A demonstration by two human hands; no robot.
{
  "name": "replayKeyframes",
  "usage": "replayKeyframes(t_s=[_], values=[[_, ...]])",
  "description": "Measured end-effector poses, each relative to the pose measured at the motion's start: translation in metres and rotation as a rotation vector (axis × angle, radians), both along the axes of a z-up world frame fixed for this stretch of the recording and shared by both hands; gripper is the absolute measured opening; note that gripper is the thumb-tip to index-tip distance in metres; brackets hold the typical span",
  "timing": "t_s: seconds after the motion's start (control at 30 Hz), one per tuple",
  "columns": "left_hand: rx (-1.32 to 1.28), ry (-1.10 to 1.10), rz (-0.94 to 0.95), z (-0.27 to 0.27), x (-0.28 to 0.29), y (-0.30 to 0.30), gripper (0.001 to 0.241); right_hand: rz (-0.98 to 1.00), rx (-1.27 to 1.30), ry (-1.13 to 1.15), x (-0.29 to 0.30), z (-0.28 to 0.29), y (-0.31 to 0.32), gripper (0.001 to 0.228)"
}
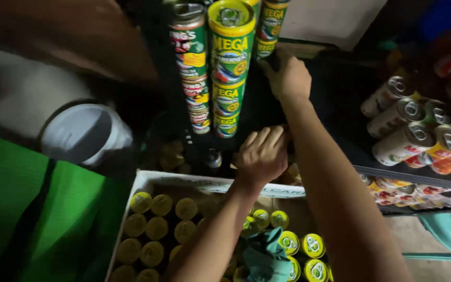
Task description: Wiping dust off canned goods with a cloth and organizing them onto a metal shelf.
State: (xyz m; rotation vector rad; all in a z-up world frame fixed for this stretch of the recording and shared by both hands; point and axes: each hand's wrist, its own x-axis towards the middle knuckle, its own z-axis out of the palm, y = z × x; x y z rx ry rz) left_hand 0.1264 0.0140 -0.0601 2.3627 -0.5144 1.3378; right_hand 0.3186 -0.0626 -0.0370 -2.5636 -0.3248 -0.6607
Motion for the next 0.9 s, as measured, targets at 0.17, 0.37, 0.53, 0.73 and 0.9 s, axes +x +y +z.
replayKeyframes(t_s=[0.17,0.37,0.53,0.73,0.9], values=[[0.043,-0.130,0.107,-0.003,0.011,-0.004,0.012,-0.090,-0.062,0.083,-0.006,0.013,0.007,0.045],[0.036,-0.234,0.168,0.002,0.014,-0.003,0.017,-0.096,-0.075,0.123,-0.007,0.017,0.011,0.045],[0.044,-0.275,0.188,0.010,0.012,-0.005,0.020,-0.094,-0.051,0.090,-0.010,0.018,0.011,0.047],[0.011,-0.295,0.182,0.012,0.014,-0.005,0.019,-0.097,-0.015,0.154,-0.010,0.020,0.011,0.045],[-0.022,-0.291,0.111,0.005,0.011,-0.004,0.016,-0.065,0.117,0.121,-0.002,0.001,-0.002,0.053]])
